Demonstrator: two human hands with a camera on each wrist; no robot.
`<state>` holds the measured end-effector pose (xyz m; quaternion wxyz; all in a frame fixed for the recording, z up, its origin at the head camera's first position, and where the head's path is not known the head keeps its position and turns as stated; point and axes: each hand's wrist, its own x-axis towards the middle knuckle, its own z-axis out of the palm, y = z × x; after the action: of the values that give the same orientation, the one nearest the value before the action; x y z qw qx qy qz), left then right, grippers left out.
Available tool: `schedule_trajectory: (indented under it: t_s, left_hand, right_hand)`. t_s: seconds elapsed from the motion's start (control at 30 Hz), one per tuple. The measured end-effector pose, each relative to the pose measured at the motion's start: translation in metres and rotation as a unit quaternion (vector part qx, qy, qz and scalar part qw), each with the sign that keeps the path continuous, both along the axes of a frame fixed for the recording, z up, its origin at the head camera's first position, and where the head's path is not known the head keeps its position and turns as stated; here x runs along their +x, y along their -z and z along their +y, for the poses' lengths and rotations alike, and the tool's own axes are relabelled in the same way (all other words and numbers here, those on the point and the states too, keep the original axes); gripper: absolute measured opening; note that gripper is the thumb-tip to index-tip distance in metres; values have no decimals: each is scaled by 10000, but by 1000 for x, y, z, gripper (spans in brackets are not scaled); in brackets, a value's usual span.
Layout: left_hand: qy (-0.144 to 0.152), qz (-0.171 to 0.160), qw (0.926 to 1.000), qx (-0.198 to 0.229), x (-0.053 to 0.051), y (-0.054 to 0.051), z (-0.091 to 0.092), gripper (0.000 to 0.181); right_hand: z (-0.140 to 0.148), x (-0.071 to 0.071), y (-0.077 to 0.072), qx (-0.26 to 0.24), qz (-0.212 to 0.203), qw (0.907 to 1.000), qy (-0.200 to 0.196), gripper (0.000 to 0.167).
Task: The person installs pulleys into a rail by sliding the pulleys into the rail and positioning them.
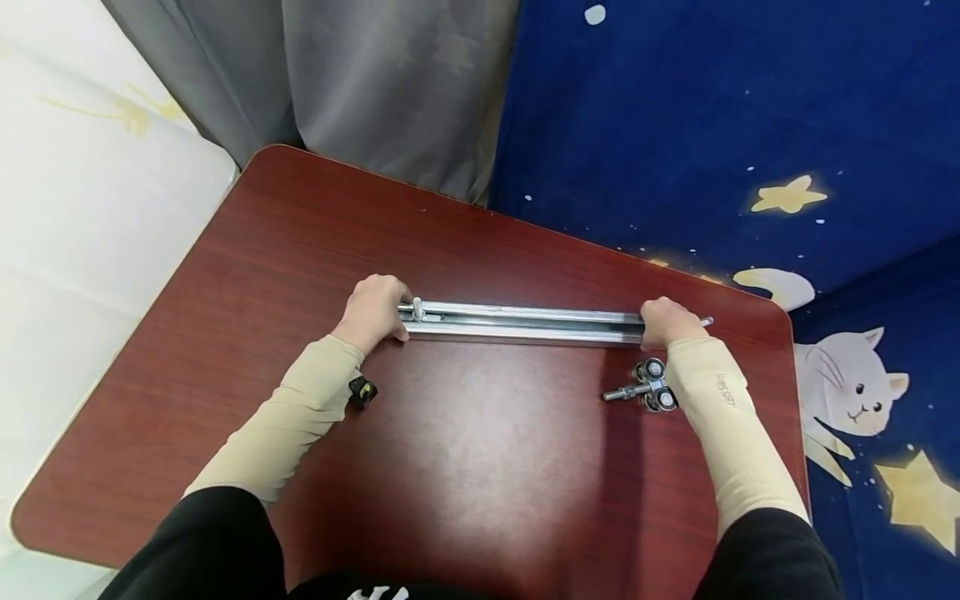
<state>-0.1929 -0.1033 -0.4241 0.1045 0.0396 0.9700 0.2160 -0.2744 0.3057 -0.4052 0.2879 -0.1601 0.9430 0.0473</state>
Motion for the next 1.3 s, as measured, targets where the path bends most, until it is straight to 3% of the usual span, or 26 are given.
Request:
schedule_trajectory:
  t_s: [0.2, 0.43, 0.63, 0.77, 0.97, 1.2, 1.3]
  left_hand:
    - [-40, -127, 9999, 4, 1, 0, 1, 57]
    - [-88, -138, 9998, 103, 2, -1, 4, 57]
    - [-76, -153, 9998, 77, 2, -2, 4, 57]
    - [-55, -161, 9999, 20, 0, -1, 4, 58]
    - [-48, -102, 9999, 19, -1, 0, 1, 58]
    - [-41, -148, 9999, -8, -1, -1, -2, 50]
    - [-31, -138, 9999, -31, -1, 0, -4, 49]
  right_hand:
    - [-51, 2, -6, -509, -196, 9936, -985, 38]
    - [-126, 12, -6, -1440, 145, 9681, -2045, 22]
    - [-179, 18, -8, -1883, 307, 9492, -2503, 21]
    - [-204, 20, -13, -2241, 317, 9338, -2770, 32]
    - [-231, 26, -21, -2476, 351, 9218, -2962, 44]
    - [-255, 32, -19, -3176, 366, 8789, -3540, 29]
    - [-262, 34, -16, -3326, 504, 8648, -3727, 19]
